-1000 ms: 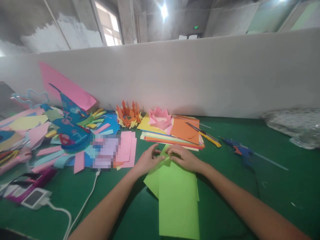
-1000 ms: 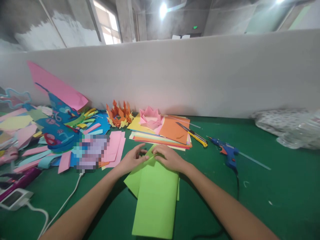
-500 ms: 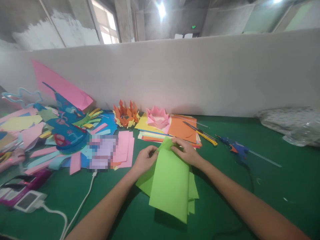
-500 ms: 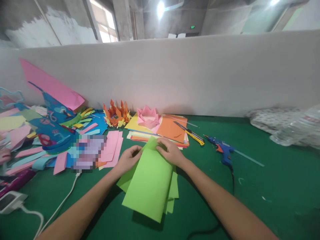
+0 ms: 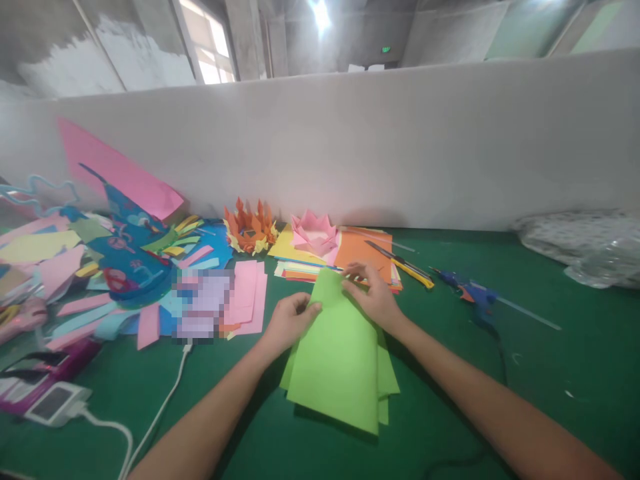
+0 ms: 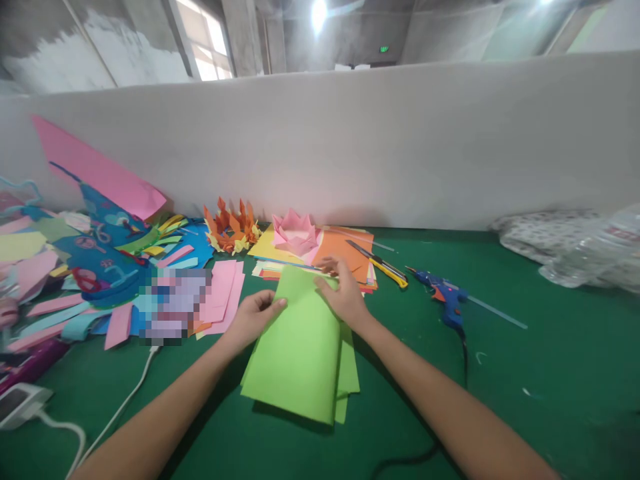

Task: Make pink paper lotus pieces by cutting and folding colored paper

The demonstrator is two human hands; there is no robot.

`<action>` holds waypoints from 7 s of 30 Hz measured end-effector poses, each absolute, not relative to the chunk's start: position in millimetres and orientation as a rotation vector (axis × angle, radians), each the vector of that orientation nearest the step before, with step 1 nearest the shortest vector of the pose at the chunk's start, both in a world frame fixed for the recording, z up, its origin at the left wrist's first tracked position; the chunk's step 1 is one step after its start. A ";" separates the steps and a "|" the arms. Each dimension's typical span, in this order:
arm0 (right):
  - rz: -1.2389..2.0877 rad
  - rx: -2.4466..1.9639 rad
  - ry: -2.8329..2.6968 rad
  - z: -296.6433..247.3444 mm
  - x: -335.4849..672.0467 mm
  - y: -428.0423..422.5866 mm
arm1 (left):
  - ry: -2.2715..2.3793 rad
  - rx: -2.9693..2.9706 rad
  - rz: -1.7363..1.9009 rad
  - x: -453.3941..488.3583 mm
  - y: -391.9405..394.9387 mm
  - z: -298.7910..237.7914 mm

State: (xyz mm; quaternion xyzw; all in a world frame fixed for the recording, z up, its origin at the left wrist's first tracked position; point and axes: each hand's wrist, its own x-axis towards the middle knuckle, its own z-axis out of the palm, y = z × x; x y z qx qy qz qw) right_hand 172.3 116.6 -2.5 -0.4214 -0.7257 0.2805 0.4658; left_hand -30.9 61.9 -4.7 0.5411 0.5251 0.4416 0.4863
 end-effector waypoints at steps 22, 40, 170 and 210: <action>2.055 -0.866 -1.224 12.3 174.5 86.9 | 1.062 0.704 1.437 -26.1 61.2 -1.5; 1.679 -1.160 -1.090 3.0 177.6 89.4 | 1.098 0.915 1.506 -27.4 65.8 -9.6; -0.185 -1.223 -2.626 -4.3 234.8 34.3 | 1.736 2.687 0.389 -11.4 44.9 -9.1; -0.330 -1.260 -2.622 6.3 152.8 168.2 | 1.199 2.613 0.348 -1.0 35.0 -16.0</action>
